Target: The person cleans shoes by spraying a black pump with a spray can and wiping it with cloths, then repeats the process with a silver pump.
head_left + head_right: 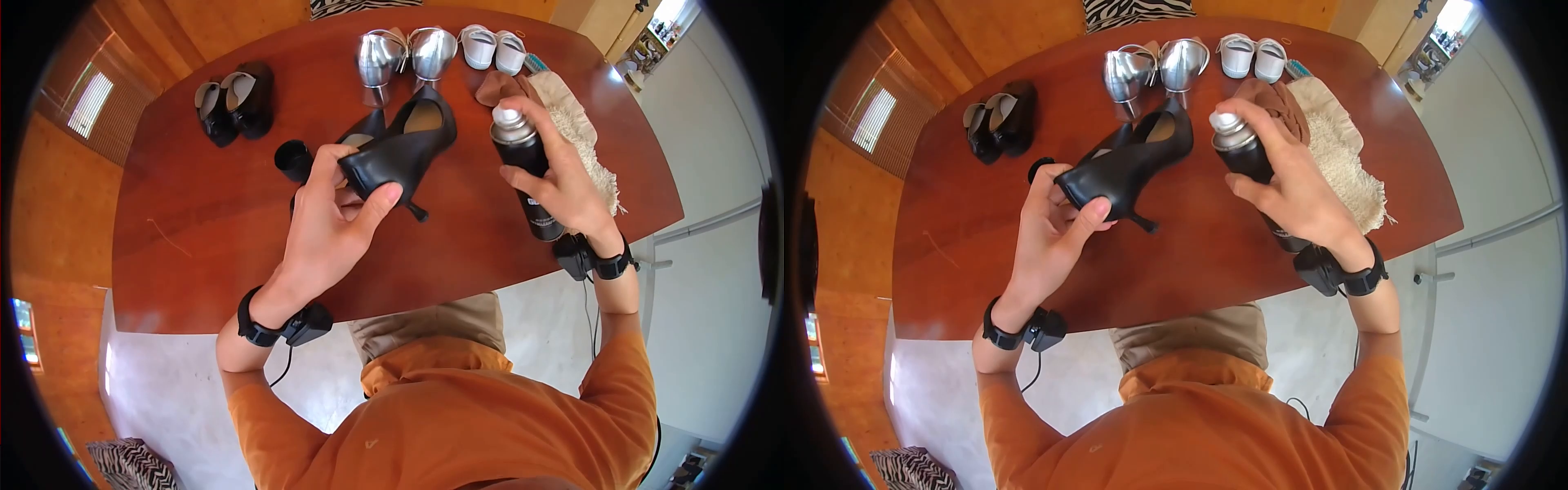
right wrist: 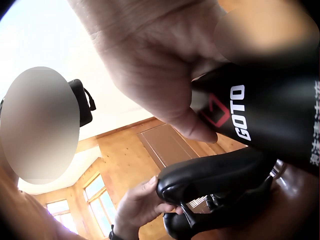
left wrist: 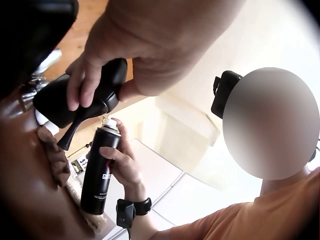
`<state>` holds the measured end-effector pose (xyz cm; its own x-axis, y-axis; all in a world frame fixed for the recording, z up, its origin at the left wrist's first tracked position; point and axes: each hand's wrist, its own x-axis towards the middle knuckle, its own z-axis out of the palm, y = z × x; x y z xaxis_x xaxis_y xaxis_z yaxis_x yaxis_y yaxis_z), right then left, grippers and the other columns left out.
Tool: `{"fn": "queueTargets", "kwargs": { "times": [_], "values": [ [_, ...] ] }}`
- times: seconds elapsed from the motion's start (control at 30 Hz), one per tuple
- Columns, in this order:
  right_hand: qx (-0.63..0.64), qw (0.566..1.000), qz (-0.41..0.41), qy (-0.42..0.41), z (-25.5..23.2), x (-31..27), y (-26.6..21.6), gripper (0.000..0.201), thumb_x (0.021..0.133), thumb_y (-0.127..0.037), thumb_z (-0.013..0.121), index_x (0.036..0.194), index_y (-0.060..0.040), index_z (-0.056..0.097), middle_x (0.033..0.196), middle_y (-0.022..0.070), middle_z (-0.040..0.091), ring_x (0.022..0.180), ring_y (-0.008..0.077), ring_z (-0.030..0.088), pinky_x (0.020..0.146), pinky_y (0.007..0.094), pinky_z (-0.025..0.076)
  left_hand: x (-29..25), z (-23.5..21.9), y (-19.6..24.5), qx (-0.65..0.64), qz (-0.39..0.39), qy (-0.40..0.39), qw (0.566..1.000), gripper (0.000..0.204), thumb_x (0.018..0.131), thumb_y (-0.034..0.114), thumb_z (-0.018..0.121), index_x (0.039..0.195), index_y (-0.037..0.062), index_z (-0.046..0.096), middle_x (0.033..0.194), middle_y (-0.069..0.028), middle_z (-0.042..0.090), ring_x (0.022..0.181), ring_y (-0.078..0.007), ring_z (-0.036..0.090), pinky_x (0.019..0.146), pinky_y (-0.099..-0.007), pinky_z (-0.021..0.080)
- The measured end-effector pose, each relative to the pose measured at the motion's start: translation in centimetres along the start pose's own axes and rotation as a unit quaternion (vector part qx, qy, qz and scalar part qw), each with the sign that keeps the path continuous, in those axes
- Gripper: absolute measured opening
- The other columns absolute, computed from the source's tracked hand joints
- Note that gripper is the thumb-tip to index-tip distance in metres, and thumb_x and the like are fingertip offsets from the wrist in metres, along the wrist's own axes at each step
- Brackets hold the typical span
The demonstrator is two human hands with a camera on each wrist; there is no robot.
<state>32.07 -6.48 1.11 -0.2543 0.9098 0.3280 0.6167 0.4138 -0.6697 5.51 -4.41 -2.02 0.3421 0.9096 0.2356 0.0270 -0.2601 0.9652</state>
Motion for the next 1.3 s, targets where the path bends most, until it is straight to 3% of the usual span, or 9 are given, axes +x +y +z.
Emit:
{"fn": "queueTargets", "kwargs": {
  "times": [0.13,0.27,0.37,0.5,0.63,1.0,1.13,1.2,1.3],
  "values": [
    [-0.047,0.997,-0.043,0.038,-0.5,0.7,1.4,0.059,0.074,-0.003,0.061,0.128,-0.0099,0.039,0.118,0.0138,0.048,0.112,0.0324,0.045,0.097,0.0364,0.035,-0.5,-0.2,1.0,0.042,0.015,-0.026,0.999,0.036,0.084,0.007,0.065,0.108,-0.0006,0.039,0.096,-0.016,0.061,0.086,-0.0181,0.063,0.071,-0.029,0.054],
    [0.024,0.999,0.027,0.023,-1.8,2.5,3.4,0.063,0.074,-0.004,0.06,0.132,-0.0126,0.035,0.113,0.0133,0.051,0.104,0.0249,0.048,0.087,0.0338,0.041,-1.3,0.0,1.7,0.124,0.072,-0.057,0.988,0.037,0.079,0.003,0.067,0.108,0.0013,0.044,0.097,-0.0185,0.061,0.081,-0.0202,0.064,0.069,-0.03,0.054],
    [-0.06,0.998,0.027,0.023,-1.9,3.7,5.5,0.066,0.074,-0.006,0.06,0.134,-0.0147,0.034,0.105,0.0122,0.055,0.102,0.0265,0.048,0.086,0.0355,0.04,-1.7,0.1,2.1,0.302,0.188,-0.068,0.932,0.04,0.068,0.0,0.07,0.105,0.0069,0.055,0.107,-0.0233,0.058,0.073,-0.0283,0.063,0.06,-0.0296,0.051],
    [-0.066,0.998,0.021,-0.009,-0.7,4.9,6.6,0.067,0.073,-0.008,0.061,0.134,-0.0162,0.034,0.102,0.012,0.058,0.101,0.0288,0.048,0.087,0.0378,0.039,-2.0,1.0,1.6,0.434,0.274,-0.087,0.854,0.044,0.064,0.001,0.066,0.106,0.0104,0.058,0.115,-0.0235,0.056,0.066,-0.0244,0.058,0.052,-0.0308,0.048],
    [-0.064,0.993,-0.053,-0.085,0.2,4.5,2.4,0.066,0.073,-0.003,0.06,0.133,-0.0147,0.035,0.107,0.0118,0.053,0.103,0.0288,0.047,0.092,0.0365,0.037,-1.9,1.5,1.7,0.487,0.238,-0.13,0.83,0.053,0.06,-0.004,0.067,0.11,0.0062,0.054,0.119,-0.018,0.055,0.075,-0.0262,0.058,0.06,-0.0331,0.049],
    [0.023,0.984,-0.011,-0.177,0.4,1.0,-3.1,0.066,0.071,0.001,0.06,0.132,-0.0075,0.038,0.123,0.0106,0.048,0.112,0.0247,0.047,0.098,0.0324,0.035,-1.0,1.1,0.9,0.459,0.244,-0.113,0.847,0.055,0.065,-0.007,0.059,0.12,-0.0078,0.047,0.117,-0.0316,0.049,0.088,-0.0383,0.057,0.068,-0.0399,0.052],
    [0.053,0.989,-0.043,-0.134,-0.2,1.5,-2.5,0.067,0.071,0.004,0.059,0.133,-0.0082,0.037,0.124,0.0081,0.046,0.114,0.0195,0.045,0.098,0.0295,0.033,-0.8,1.2,0.2,0.41,0.223,-0.089,0.88,0.052,0.073,-0.002,0.06,0.122,-0.0078,0.043,0.113,-0.0334,0.049,0.09,-0.0424,0.057,0.071,-0.0425,0.051],
    [0.036,0.995,-0.053,-0.072,-0.2,2.0,-0.5,0.067,0.072,-0.003,0.06,0.134,-0.0128,0.035,0.119,0.0127,0.051,0.111,0.0274,0.049,0.095,0.0352,0.037,-0.9,1.4,0.0,0.402,0.225,-0.077,0.884,0.053,0.074,-0.001,0.061,0.123,-0.008,0.042,0.112,-0.0331,0.05,0.089,-0.0437,0.057,0.071,-0.0433,0.051],
    [0.043,0.994,-0.023,-0.093,-0.3,2.1,-0.7,0.067,0.073,0.006,0.057,0.134,-0.0098,0.036,0.125,0.0061,0.043,0.118,0.0182,0.039,0.099,0.0281,0.031,-0.5,1.6,-0.2,0.343,0.175,-0.075,0.92,0.054,0.075,0.001,0.062,0.122,-0.0112,0.038,0.106,-0.0336,0.051,0.085,-0.0462,0.058,0.071,-0.0445,0.05]
  ]
}}
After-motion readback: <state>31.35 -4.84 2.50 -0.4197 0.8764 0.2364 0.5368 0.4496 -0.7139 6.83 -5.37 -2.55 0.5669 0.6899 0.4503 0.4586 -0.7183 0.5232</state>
